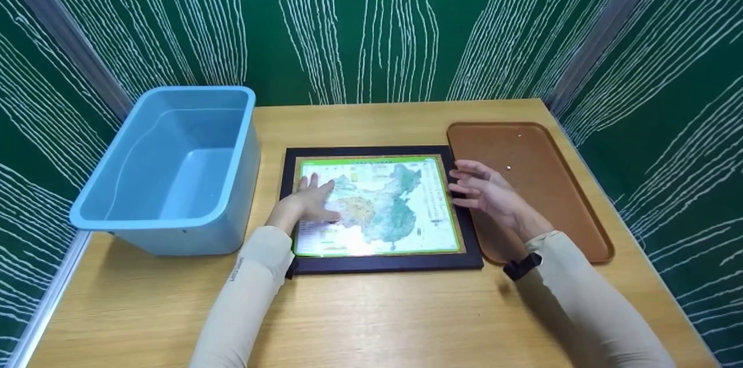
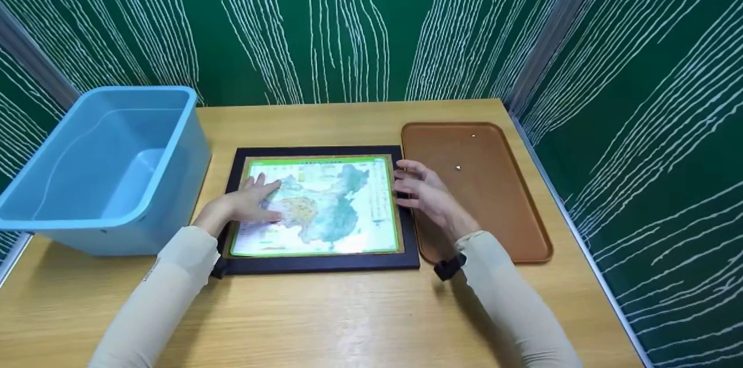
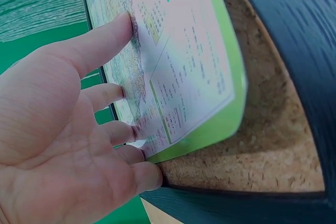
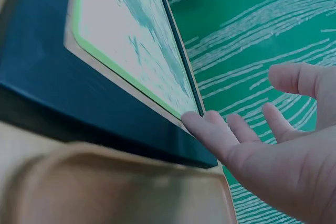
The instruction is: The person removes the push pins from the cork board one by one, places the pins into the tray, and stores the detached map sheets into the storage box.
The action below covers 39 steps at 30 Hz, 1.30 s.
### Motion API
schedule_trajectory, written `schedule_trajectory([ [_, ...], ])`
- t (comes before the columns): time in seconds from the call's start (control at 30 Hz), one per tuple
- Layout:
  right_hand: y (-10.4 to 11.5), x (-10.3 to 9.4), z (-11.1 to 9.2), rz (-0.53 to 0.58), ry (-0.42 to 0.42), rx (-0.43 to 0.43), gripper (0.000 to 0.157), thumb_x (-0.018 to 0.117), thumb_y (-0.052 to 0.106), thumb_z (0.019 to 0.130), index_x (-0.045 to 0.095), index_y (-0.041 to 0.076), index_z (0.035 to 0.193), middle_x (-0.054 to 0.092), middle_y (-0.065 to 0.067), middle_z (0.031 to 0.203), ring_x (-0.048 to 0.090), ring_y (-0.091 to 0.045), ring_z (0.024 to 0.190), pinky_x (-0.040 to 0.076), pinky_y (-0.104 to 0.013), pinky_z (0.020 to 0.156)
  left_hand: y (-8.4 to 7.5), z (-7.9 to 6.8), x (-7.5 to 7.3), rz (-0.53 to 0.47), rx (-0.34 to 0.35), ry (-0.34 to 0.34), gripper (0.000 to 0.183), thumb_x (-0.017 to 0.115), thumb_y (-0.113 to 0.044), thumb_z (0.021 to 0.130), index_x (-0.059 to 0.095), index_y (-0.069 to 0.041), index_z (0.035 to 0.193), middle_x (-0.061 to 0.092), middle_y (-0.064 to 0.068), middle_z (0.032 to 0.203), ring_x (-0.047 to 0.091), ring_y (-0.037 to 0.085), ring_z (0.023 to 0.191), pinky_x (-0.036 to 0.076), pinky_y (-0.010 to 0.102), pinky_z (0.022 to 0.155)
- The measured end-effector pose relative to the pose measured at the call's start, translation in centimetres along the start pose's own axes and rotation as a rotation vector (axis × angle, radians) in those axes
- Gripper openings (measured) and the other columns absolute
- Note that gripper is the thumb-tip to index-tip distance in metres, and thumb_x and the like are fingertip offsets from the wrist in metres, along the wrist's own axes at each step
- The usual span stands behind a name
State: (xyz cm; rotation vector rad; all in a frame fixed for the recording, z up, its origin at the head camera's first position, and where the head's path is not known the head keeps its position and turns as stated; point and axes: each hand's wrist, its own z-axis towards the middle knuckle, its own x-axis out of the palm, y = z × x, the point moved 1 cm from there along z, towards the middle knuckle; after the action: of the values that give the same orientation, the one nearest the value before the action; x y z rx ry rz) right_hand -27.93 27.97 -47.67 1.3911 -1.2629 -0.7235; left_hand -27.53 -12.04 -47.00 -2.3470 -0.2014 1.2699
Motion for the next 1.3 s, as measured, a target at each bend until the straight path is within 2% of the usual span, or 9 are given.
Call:
schedule_trajectory([
  [0.17,-0.8,0.7,0.0,-0.018,-0.007,-0.044,0.051,0.051,0.004,0.105,0.034,0.008,0.152,0.023,-0.024,0.162,0.031,-0.043,0.146,0.035,-0.054,0.113,0.0,-0.1,0.0,-0.002,-0.003,0.006,0.086,0.063,-0.044,0.099,0.013,-0.018,0.165,-0.014,0.019,0.167,-0.019,0.041,0.151,0.000,0.069,0.116],
  [0.23,-1.1,1.0,0.0,-0.013,-0.014,-0.059,0.057,0.050,0.002,0.104,0.026,0.007,0.156,0.021,-0.023,0.163,0.029,-0.042,0.147,0.033,-0.054,0.115,0.0,-0.1,0.0,-0.010,-0.003,0.004,0.086,0.063,-0.044,0.099,0.013,-0.018,0.165,-0.014,0.018,0.167,-0.019,0.040,0.151,0.000,0.068,0.116],
  [0.37,-1.5,1.4,-0.1,0.032,-0.018,-0.079,0.073,0.049,-0.001,0.103,0.009,0.011,0.162,0.014,-0.022,0.166,0.022,-0.040,0.150,0.027,-0.055,0.117,0.1,0.0,0.1,-0.009,-0.005,0.008,0.087,0.063,-0.045,0.098,0.013,-0.019,0.165,-0.015,0.018,0.167,-0.019,0.040,0.151,0.000,0.068,0.117],
  [0.47,-1.7,1.8,-0.1,0.051,-0.026,-0.071,0.079,0.051,0.003,0.104,0.001,0.015,0.164,0.011,-0.021,0.167,0.021,-0.037,0.151,0.026,-0.054,0.118,0.1,0.0,0.2,-0.008,-0.001,0.005,0.087,0.063,-0.045,0.099,0.014,-0.018,0.165,-0.015,0.018,0.167,-0.019,0.041,0.151,-0.001,0.068,0.117],
  [0.67,-1.8,1.9,0.0,0.094,-0.040,-0.027,0.077,0.050,0.031,0.108,-0.001,0.015,0.164,0.010,-0.020,0.168,0.020,-0.035,0.152,0.024,-0.049,0.120,0.1,0.0,0.2,-0.010,0.001,0.003,0.087,0.064,-0.044,0.098,0.014,-0.018,0.165,-0.014,0.019,0.167,-0.019,0.040,0.151,-0.003,0.066,0.117],
  [0.77,-1.9,1.8,0.0,0.118,-0.019,-0.018,0.077,0.045,0.038,0.109,-0.003,0.015,0.164,0.008,-0.020,0.168,0.018,-0.035,0.153,0.022,-0.049,0.121,0.1,0.0,0.1,-0.014,0.003,0.007,0.087,0.064,-0.044,0.099,0.013,-0.017,0.165,-0.015,0.019,0.167,-0.020,0.041,0.151,-0.003,0.067,0.116],
  [0.97,-1.9,1.4,0.2,0.127,0.017,0.002,0.075,0.037,0.045,0.110,-0.007,0.018,0.164,0.006,-0.020,0.168,0.016,-0.034,0.153,0.022,-0.049,0.121,0.2,0.0,0.1,-0.026,0.003,0.011,0.087,0.064,-0.044,0.098,0.013,-0.018,0.165,-0.016,0.018,0.167,-0.021,0.040,0.151,-0.004,0.068,0.116],
  [1.3,-1.5,1.2,0.5,0.103,0.047,0.044,0.076,0.034,0.052,0.108,-0.006,0.021,0.164,0.006,-0.020,0.168,0.014,-0.033,0.154,0.023,-0.047,0.121,0.2,0.0,0.1,-0.025,0.009,0.013,0.087,0.064,-0.044,0.099,0.013,-0.018,0.165,-0.015,0.019,0.167,-0.020,0.040,0.151,-0.002,0.067,0.117],
])
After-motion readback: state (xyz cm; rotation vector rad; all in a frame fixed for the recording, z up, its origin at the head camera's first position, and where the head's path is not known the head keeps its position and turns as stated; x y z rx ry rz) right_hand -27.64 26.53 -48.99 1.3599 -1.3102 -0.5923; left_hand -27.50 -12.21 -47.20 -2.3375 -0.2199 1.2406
